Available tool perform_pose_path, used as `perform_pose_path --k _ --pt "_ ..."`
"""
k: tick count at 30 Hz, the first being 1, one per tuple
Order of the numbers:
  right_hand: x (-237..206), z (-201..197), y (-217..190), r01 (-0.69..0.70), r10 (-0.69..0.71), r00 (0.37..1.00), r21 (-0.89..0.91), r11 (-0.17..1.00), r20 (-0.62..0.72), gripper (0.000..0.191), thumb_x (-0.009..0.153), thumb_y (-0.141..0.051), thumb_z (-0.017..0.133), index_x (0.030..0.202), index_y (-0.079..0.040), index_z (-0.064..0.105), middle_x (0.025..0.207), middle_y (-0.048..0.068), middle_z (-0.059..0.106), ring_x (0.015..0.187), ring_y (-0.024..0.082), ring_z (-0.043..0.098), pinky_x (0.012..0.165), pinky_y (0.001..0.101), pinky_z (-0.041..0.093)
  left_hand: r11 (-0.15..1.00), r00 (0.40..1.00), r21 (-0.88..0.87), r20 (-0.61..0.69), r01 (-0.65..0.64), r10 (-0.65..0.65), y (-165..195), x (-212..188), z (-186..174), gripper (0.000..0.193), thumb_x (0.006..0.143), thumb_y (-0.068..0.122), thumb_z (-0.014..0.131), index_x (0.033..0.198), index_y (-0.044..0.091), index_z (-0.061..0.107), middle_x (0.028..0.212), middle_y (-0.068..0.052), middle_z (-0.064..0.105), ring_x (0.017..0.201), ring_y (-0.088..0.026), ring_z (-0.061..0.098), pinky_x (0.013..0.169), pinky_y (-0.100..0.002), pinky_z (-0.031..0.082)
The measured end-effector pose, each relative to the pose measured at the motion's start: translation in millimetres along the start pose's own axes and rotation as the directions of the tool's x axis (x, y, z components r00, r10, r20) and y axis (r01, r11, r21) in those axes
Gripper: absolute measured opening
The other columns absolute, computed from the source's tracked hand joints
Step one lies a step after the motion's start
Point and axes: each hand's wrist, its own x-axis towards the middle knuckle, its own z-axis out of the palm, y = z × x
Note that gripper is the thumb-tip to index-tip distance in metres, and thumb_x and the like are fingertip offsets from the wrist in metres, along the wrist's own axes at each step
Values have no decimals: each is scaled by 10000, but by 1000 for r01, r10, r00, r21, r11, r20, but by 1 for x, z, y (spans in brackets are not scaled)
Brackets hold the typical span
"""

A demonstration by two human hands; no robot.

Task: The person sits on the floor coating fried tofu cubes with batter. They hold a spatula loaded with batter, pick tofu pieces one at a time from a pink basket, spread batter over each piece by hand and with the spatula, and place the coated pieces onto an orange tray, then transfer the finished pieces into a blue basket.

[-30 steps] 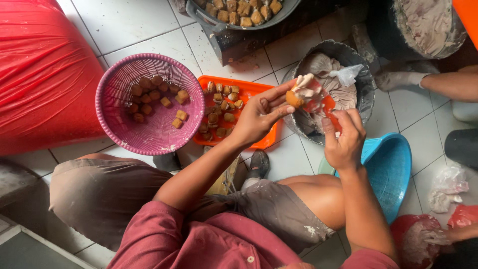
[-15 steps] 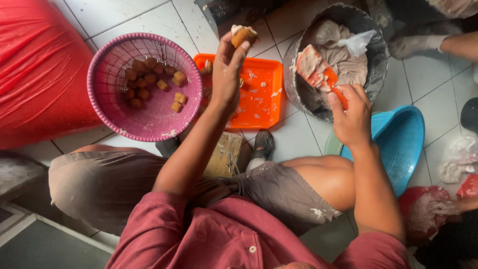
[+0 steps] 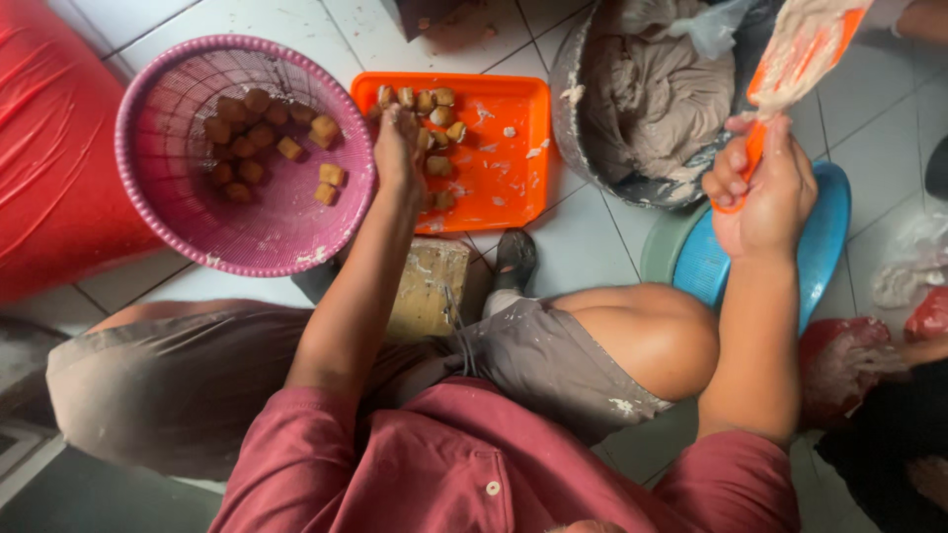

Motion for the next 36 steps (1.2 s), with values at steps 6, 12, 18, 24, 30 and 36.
perform_pose_path --k 6,12,18,24,30,36 --pt "61 -89 71 -235 167 961 -331 914 -220 263 1122 -254 532 1241 -43 634 811 -3 550 547 48 391 503 224 354 666 696 377 -74 -643 714 31 14 -6 361 1076 203 547 1356 -20 597 1388 -182 642 1314 -296 610 1150 -410 494" --pt "94 -112 155 -259 143 965 -871 418 -218 218 1046 -138 542 1120 -48 727 791 96 733 585 84 598 526 257 444 791 693 606 -535 -82 482 26 35 -98 444 910 179 687 1301 26 541 1279 -116 631 1114 -210 642 951 -329 535" --pt "134 -89 171 -417 246 908 -689 593 -339 231 1066 -207 563 1020 -46 723 710 40 635 525 83 516 470 266 377 581 895 814 -246 -18 373 2 41 -117 596 858 168 739 1397 40 518 1291 -141 641 1123 -259 640 943 -383 527" --pt "146 -74 172 -531 535 840 63 845 -94 195 1106 -265 554 1150 -91 628 779 -30 533 521 34 320 478 204 256 -42 890 999 38 -22 454 0 39 -109 344 883 236 720 1181 64 698 1176 -230 689 1065 -403 655 928 -455 509" --pt "117 -73 186 -425 471 874 283 860 -119 257 1093 -311 549 1223 -113 649 754 -56 473 509 18 301 468 188 223 -67 886 998 43 -13 461 -1 36 -128 238 929 265 693 1023 49 729 973 -215 734 946 -400 691 889 -459 537" --pt "84 -70 153 -323 362 932 422 847 -11 262 1097 -326 537 1248 -133 630 741 -47 462 498 30 326 446 183 250 708 697 689 -431 -155 572 18 31 -107 185 982 105 545 1106 26 658 921 -78 710 806 -186 666 750 -325 556"
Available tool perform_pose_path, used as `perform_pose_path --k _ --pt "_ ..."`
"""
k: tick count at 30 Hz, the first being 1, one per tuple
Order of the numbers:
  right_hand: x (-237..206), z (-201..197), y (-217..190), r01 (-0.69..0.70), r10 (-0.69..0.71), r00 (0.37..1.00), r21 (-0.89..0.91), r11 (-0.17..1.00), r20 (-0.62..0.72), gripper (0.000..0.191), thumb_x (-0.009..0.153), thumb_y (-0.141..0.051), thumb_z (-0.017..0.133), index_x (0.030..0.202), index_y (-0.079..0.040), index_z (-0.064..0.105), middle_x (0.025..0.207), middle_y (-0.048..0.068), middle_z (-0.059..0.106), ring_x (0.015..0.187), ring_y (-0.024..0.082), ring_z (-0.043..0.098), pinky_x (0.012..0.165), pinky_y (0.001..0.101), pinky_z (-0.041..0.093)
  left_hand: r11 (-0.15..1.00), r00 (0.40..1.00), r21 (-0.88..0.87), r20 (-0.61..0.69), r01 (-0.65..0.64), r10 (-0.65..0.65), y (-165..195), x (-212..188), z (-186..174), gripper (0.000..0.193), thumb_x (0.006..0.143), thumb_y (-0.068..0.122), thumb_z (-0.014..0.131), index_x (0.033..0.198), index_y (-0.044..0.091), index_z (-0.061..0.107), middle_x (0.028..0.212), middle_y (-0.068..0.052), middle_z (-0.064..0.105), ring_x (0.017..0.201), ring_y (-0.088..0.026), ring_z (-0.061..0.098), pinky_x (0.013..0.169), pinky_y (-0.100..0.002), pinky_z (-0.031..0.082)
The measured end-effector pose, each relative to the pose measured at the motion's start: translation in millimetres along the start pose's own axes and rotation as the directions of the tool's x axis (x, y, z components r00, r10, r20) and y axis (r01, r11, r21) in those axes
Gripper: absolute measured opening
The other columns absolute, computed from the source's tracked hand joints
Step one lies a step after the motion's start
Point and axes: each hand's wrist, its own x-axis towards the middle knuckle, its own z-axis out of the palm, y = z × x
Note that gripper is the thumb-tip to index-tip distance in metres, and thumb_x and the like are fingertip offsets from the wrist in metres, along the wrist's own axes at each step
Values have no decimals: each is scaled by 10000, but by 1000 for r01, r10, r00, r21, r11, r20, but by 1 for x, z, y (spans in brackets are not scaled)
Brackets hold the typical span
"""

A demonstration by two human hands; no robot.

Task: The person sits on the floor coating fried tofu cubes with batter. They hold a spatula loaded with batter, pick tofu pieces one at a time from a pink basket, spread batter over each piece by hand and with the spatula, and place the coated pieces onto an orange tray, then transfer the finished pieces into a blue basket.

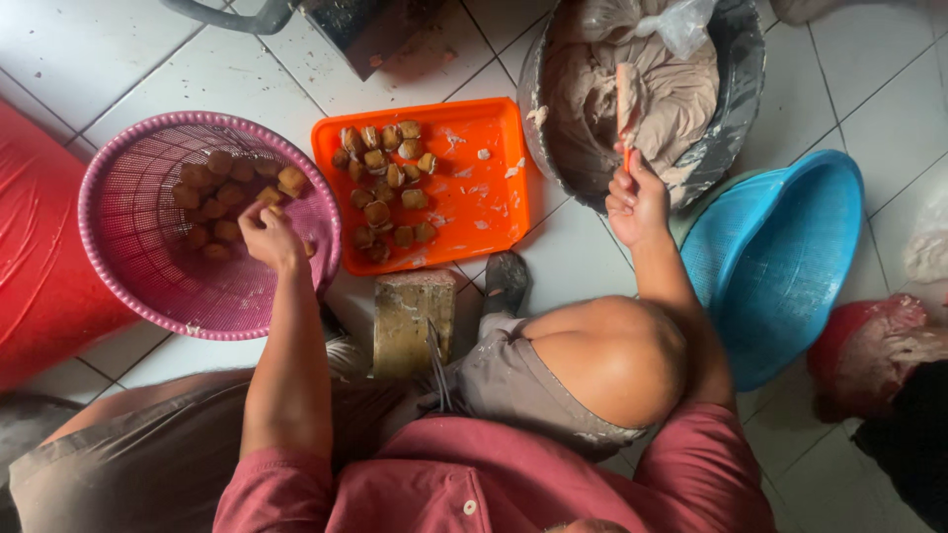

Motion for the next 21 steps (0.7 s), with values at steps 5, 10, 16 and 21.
perform_pose_path --k 5,10,16,21 --pt "-59 46 -46 190 -157 967 -159 969 200 152 1133 -288 532 1195 -156 576 897 -32 479 660 66 385 581 225 315 884 892 -246 122 -397 435 78 -22 28 388 972 85 741 1309 36 556 1189 -100 734 1109 -195 712 1019 -337 572" --pt "-130 126 -78 259 -191 919 -164 952 345 154 1152 -303 544 1165 -152 567 812 -45 405 653 60 321 590 223 281 715 529 -535 486 -449 696 158 -113 29 460 962 -31 766 1348 105 556 1179 -72 724 1138 -155 698 1023 -358 603" --pt "-182 186 -38 395 -243 868 -306 866 434 309 1094 -304 707 957 -129 493 765 -71 419 586 26 321 547 219 268 435 -72 -808 500 -396 863 210 -203 -13 403 975 -1 746 1342 97 609 1257 -62 715 1136 -170 719 1008 -307 596" --pt "-187 196 -16 409 -197 825 -318 855 531 427 914 -329 829 1116 -66 559 890 -33 515 658 50 413 540 197 313 337 -214 -782 504 -524 837 210 -210 -35 392 956 55 691 1339 128 648 1112 -51 686 1065 -227 690 972 -336 576"
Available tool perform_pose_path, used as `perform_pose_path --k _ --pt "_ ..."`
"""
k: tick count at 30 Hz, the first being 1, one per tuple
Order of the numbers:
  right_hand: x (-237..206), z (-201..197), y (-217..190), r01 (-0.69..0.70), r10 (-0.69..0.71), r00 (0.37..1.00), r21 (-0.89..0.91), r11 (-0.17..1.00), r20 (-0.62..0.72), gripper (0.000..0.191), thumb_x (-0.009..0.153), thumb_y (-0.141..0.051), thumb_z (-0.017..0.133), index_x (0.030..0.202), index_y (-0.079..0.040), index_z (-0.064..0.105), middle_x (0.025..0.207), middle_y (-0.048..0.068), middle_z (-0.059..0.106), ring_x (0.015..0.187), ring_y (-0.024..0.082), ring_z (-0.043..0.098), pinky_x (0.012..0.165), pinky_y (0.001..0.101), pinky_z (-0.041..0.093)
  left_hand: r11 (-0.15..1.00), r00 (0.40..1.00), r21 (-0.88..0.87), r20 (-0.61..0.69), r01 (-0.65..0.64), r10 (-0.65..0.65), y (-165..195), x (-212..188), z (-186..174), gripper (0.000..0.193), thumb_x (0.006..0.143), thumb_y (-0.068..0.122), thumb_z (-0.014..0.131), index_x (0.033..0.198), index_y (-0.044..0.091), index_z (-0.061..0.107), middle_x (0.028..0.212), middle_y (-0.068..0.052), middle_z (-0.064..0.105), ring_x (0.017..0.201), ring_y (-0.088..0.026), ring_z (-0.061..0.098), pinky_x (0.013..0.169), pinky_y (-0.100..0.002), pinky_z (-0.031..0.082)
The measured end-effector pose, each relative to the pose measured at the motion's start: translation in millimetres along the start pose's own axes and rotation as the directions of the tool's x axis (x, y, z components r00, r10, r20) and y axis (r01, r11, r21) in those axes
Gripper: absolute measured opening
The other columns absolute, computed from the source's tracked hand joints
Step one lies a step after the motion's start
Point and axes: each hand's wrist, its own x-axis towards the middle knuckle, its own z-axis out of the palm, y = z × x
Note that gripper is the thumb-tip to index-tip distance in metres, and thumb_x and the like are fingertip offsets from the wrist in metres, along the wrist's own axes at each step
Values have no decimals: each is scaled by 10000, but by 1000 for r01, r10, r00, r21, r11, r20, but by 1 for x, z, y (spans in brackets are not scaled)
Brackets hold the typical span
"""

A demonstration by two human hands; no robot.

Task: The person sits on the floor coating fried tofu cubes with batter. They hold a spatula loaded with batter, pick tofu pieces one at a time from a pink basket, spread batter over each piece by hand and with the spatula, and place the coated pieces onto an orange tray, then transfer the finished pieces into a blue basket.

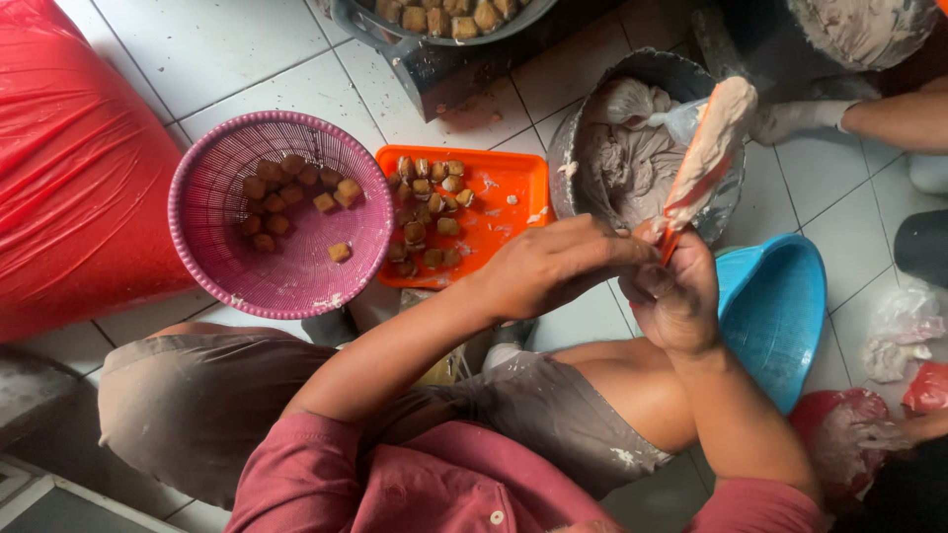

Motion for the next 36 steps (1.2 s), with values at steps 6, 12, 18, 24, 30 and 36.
perform_pose_path --k 6,12,18,24,30,36 --pt "-4 -6 4 -33 19 977 -64 997 -211 179 907 -155 611 1036 -45 553 918 28 622 756 93 584 681 231 483 849 916 353 63 -393 397 -9 -5 0 451 902 85 676 1350 108 638 1156 -64 642 1163 -294 655 1012 -390 563" --pt "-9 -20 5 -49 33 942 -39 998 -335 226 944 -229 585 1060 -36 576 835 18 574 607 60 465 495 205 330 855 867 -278 -119 438 -483 -8 -8 39 360 886 182 859 1104 18 625 1009 -75 587 897 -228 569 848 -336 516" --pt "-13 -25 14 30 -64 968 -141 989 -242 258 1040 -262 624 1009 -18 548 728 -15 474 524 27 354 473 185 280 675 879 -671 -73 306 -471 -16 -18 70 276 1060 228 651 1260 40 625 1161 -27 677 1093 -87 635 983 -267 534" --pt "-13 -20 22 61 -96 994 -424 904 -62 409 1167 -331 433 1100 29 614 803 1 490 629 60 399 570 226 335 345 629 -902 -112 261 -769 -54 -11 47 290 1028 292 641 1143 26 615 1095 -23 724 987 -78 670 858 -248 554" --pt "-3 -4 24 -79 23 993 -500 862 -116 374 1162 -249 379 1134 19 638 857 -8 490 702 49 394 621 213 338 474 641 -878 -324 70 -696 -58 -12 39 273 1056 219 686 1164 -17 599 1021 -67 730 917 -102 647 847 -259 526" --pt "10 9 1 249 -299 938 -942 227 176 302 1171 -199 433 1205 22 636 1039 147 613 938 293 612 829 390 483 561 766 -818 -275 132 -581 -23 -11 26 409 1134 184 551 1496 -1 506 1340 -90 638 1207 -94 606 1092 -219 485"
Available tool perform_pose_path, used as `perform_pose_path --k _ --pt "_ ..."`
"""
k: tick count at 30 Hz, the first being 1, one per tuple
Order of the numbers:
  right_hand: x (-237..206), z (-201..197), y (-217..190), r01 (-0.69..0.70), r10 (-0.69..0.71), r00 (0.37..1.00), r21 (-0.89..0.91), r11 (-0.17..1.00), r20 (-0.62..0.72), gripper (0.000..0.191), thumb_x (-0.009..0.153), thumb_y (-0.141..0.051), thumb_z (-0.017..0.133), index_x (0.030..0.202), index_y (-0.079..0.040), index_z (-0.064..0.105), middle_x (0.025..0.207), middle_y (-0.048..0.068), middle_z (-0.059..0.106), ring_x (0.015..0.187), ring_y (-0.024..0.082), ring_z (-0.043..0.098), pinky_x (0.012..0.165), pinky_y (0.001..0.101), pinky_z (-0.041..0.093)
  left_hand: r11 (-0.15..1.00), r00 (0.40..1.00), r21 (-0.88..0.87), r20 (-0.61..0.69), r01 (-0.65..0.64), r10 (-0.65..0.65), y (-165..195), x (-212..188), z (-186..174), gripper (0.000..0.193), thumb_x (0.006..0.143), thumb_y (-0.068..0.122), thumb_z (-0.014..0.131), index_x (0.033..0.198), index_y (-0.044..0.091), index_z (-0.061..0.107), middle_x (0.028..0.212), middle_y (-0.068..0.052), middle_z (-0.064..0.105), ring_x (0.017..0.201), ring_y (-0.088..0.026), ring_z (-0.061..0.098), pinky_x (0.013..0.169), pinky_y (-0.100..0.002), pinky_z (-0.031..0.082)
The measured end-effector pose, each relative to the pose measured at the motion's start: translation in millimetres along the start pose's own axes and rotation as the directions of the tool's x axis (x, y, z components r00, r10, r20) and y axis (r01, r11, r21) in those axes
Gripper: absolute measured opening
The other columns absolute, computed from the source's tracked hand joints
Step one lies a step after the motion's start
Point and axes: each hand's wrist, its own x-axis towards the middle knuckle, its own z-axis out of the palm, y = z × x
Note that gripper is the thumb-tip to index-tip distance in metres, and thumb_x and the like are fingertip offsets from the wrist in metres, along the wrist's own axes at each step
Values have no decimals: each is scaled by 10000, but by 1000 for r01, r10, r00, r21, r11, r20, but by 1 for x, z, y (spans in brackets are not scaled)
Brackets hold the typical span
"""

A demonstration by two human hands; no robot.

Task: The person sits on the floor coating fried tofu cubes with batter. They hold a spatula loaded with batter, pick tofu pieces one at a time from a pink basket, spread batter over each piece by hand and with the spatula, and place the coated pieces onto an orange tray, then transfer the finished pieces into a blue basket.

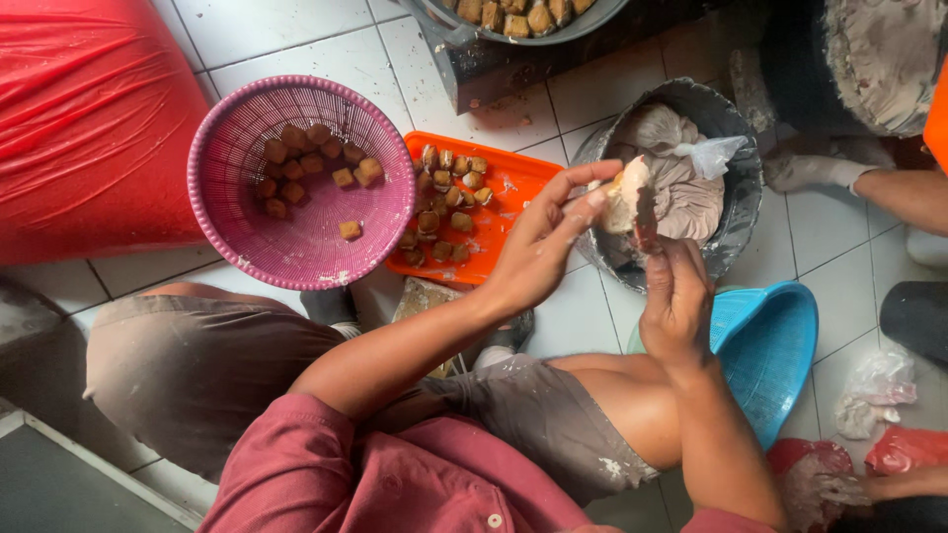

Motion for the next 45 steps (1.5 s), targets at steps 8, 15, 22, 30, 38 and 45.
perform_pose_path --k 8,15,22,30,38,45 --pt "-10 -11 3 -6 -52 980 -285 958 -194 209 1118 -134 632 1208 55 630 1073 201 582 936 360 606 808 429 494 995 989 -86 139 59 -47 13 7 -9 720 974 -56 701 1598 38 353 1393 -82 626 1264 -127 598 1125 -292 484" --pt "-12 -13 4 -33 -27 978 -282 959 -206 201 1147 -149 676 1188 43 635 1050 170 590 905 312 610 770 381 491 861 957 418 160 -288 242 47 9 -25 525 1027 -23 686 1503 63 479 1375 -68 662 1338 -123 591 1258 -327 426" --pt "-27 -7 -8 -16 15 997 -12 1000 -75 217 1088 -172 602 1164 30 625 986 131 568 810 223 553 721 351 452 531 867 701 276 -476 414 49 5 -10 381 921 8 694 1277 113 610 1308 -61 668 1334 -179 540 1241 -440 266" --pt "-24 -12 38 -376 461 883 722 581 89 284 1190 -239 497 1154 20 609 1049 25 612 806 72 403 733 235 367 965 935 241 -354 102 -11 -47 19 -107 349 1038 187 624 1357 51 590 1190 -43 645 1016 -140 579 844 -308 469" --pt "-37 -25 44 -409 494 850 818 405 181 344 1224 -285 468 1184 33 593 914 24 506 747 91 407 715 233 352 861 767 193 -572 471 -292 -132 15 -161 581 947 238 743 1413 26 467 1316 -112 656 1210 -200 601 1005 -319 472" --pt "-58 -37 83 -382 563 789 914 135 247 310 1158 -314 474 1197 -38 608 845 0 470 646 67 371 614 217 314 604 670 785 -523 138 526 -72 32 -205 278 1075 196 615 1313 57 647 1274 -117 719 1181 -210 702 1076 -345 546"
